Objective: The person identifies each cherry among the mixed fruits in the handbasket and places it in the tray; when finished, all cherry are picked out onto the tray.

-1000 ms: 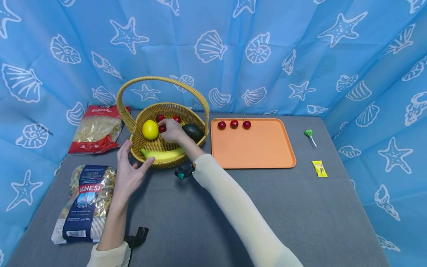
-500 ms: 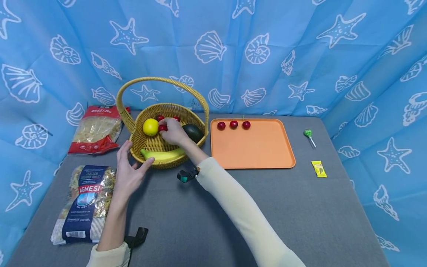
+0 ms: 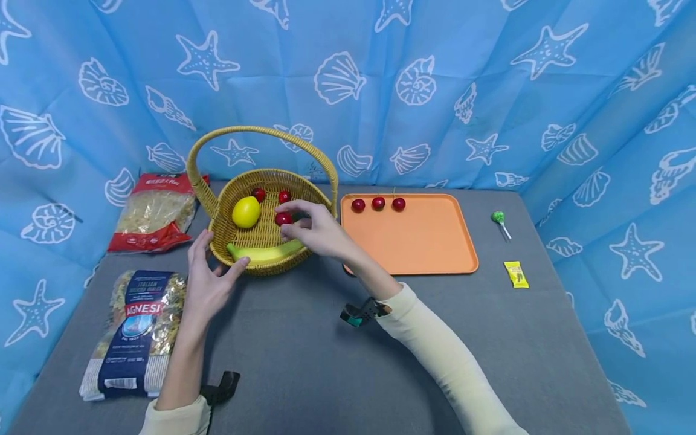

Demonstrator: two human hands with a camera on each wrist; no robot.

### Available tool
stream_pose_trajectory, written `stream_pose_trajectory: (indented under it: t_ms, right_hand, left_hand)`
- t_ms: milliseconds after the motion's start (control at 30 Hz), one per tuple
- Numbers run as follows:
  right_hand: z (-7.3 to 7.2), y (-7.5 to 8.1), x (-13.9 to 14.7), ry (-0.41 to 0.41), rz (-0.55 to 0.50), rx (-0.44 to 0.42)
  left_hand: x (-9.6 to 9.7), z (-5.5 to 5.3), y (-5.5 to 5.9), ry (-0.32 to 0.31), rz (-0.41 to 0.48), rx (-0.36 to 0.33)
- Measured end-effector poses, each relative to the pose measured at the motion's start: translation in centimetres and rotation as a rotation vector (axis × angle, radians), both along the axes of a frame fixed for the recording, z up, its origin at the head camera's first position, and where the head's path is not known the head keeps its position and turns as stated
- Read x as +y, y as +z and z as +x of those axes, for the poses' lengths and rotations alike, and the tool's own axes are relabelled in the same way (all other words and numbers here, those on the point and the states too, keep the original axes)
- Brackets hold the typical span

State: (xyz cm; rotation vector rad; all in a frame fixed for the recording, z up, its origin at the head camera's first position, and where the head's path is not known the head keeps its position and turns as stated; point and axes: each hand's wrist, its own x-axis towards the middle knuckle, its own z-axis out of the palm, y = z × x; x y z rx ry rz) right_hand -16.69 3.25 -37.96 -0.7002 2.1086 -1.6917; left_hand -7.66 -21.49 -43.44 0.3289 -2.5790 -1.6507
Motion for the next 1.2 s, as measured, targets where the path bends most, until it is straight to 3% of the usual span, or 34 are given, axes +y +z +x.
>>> stream_pose_trajectory:
  t_ms: [233,467,667,833,1067,1200]
  right_hand:
    - [2.7,-0.1,5.8,-0.022,-0.061,-0.001]
    - [3.3,-1.8,10.3,-0.143,-0.020,0.076]
    - [2.8,-3.6,12.6,-0.267,0.087,0.117]
    - [1.7,-5.1,13.6,-0.332,0.132,0.102]
    - [-0.1,-7.3,14.0,-0.318,0.135,0.120]
    - [-1.1,-8.1,13.8,-0.312,0.187,0.102]
  left_hand:
    - [0.1,0.0,0.1,0.007,-0.010,-0.007]
    - [-0.1,0.1,0.1,0.011,-0.007,-0.005]
    - [0.1,-0.1,0.0,0.014,-0.011,-0.009]
    - [0.1,-0.2,0.1,0.018,-0.016,-0.024]
    - [0.0,0.0,0.0,0.002,-0.002,0.000]
    - [0.0,0.0,0.0,0.004,-0.002,-0.001]
